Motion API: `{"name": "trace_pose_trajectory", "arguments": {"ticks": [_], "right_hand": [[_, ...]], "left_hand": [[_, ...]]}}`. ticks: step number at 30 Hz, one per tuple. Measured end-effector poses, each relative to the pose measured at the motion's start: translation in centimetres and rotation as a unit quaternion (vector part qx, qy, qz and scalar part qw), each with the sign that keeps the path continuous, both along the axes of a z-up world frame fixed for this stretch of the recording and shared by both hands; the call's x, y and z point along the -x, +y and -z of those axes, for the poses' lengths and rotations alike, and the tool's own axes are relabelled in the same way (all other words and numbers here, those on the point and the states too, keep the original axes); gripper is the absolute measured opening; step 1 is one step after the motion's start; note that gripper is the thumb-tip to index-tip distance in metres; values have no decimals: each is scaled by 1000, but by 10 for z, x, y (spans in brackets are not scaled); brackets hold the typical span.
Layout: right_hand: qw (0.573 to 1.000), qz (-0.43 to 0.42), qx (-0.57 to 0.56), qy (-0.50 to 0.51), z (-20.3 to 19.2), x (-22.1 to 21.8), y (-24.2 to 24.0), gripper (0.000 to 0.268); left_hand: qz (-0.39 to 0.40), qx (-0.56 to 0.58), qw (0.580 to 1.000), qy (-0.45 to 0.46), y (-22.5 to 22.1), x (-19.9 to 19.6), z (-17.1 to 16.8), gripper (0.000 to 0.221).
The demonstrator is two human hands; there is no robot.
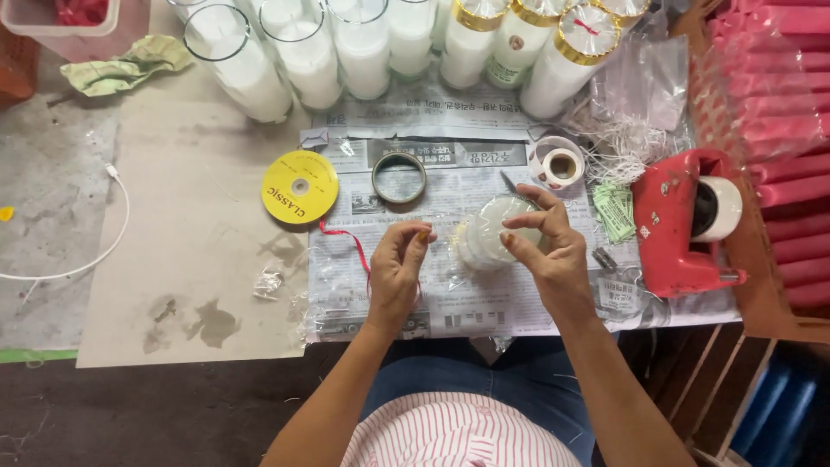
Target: Decorating candle jars by attaching gold rings and tying red ribbons around them.
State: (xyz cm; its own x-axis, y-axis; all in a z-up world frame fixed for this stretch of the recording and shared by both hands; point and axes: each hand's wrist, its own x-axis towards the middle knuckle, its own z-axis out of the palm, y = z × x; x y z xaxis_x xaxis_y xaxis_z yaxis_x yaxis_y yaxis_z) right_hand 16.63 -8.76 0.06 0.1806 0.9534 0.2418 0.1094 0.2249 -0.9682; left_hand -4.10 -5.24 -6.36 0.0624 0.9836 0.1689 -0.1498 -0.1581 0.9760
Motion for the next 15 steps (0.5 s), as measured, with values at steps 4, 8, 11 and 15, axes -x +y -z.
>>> {"name": "trace_pose_trajectory", "arguments": {"ticks": [4, 8, 11, 15], "right_hand": [[999, -38, 22, -18, 7, -16, 12, 25], [987, -114, 110, -21, -3, -31, 31, 85], [978, -163, 119, -53, -14, -32, 50, 85], [976, -123, 158, -90, -23, -20, 62, 23]], "left_hand": [[14, 44, 999, -10, -15, -7, -5, 19], [75, 131, 988, -34, -31, -24, 2, 19], [135, 250, 952, -114, -47, -44, 24, 27], [275, 448, 804, -277, -54, -57, 40, 91]]}}
